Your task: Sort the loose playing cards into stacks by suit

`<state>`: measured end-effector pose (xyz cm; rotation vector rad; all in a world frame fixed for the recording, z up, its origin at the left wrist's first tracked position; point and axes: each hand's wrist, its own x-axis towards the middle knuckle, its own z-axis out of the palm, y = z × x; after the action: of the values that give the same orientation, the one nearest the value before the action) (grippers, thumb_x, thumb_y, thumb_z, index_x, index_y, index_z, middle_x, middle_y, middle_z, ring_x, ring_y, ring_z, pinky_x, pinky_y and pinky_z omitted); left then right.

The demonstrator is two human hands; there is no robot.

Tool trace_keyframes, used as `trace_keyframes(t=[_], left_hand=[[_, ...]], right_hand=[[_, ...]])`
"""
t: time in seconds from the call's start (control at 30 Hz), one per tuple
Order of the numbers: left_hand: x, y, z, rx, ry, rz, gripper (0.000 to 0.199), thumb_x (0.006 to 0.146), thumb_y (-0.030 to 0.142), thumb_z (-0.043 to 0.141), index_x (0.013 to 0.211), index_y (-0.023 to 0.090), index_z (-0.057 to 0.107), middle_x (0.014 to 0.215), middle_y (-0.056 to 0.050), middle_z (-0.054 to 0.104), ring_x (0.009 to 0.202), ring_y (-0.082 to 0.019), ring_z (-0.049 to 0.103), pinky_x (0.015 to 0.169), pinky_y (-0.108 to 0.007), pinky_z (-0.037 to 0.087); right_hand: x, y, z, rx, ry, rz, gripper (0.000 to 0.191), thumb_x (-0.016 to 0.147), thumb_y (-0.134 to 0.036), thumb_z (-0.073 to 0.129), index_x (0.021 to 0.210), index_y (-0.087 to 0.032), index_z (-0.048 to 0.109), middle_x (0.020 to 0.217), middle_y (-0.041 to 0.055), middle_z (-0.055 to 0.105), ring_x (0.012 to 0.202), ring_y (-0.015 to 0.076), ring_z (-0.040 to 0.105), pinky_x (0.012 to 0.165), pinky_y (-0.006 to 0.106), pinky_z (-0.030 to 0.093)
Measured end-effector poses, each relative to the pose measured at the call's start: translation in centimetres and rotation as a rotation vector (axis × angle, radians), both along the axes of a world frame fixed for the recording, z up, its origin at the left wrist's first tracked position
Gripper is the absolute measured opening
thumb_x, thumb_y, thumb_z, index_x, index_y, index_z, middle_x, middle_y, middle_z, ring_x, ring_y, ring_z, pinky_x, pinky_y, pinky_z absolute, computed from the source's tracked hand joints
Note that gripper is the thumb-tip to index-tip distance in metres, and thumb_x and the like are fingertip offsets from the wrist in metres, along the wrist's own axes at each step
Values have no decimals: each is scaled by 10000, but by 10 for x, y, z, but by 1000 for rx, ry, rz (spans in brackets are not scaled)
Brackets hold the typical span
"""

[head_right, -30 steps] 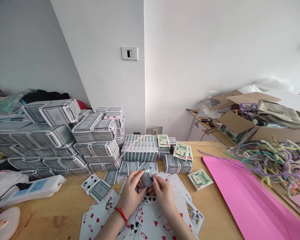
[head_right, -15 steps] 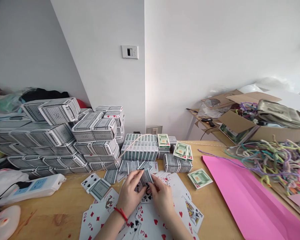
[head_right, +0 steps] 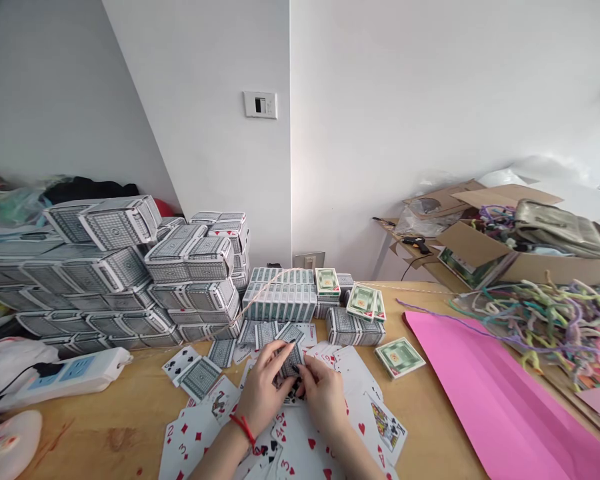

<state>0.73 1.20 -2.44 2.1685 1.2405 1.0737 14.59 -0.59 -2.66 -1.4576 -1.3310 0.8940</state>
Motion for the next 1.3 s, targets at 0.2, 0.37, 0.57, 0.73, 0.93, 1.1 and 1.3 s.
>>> trace_keyframes(t=[0.2,0.37,0.57,0.73,0.93,1.1,1.3], left_hand=[[9,-3,8,-173,-254,78,644,723,144,545,1289,275,267,1157,-66,487,997,-206,535,810,-348,479],[10,-1,8,-304,-293,89,255,843,346,416,1026,184,489,732,-12,573,592,-139,550,529,-245,451],[11,-2,7,-244,-244,213,245,864,366,346,741,195,471,554,28,497,497,-135,492,470,-219,356],[11,-1,6,-257,-297,297,340,844,406,372,566,209,379,461,49,395,432,-119,403,446,-218,311],[10,0,6,-297,-357,322,455,838,441,364,461,209,263,405,59,282,405,-94,313,417,-215,256],[8,-5,7,-184,-331,233,372,845,363,376,519,208,284,428,66,286,397,-85,298,411,-209,234],[7,-6,9,-161,-245,97,336,842,328,389,536,209,318,408,68,319,359,-81,333,395,-203,239]], right_hand=[[5,5,7,-63,297,58,345,721,-497,534,806,-178,631,489,-25,520,380,127,444,400,246,363],[5,3,12,-40,342,105,293,752,-432,527,924,-196,554,495,-68,395,397,103,385,394,219,331],[-9,-5,18,-63,396,328,183,806,-403,468,821,-221,448,592,-65,450,391,70,392,435,216,390],[-7,-5,15,-86,395,396,223,814,-427,465,778,-208,441,550,-55,490,402,79,428,402,198,358],[-8,-6,15,-106,447,425,270,800,-447,497,727,-191,449,535,-35,537,398,78,439,397,198,350],[-4,-3,19,-70,424,271,257,806,-443,491,765,-191,471,506,-52,506,379,72,407,395,199,332],[6,2,22,-52,353,187,267,796,-462,482,773,-197,497,480,-58,462,381,88,388,390,211,333]])
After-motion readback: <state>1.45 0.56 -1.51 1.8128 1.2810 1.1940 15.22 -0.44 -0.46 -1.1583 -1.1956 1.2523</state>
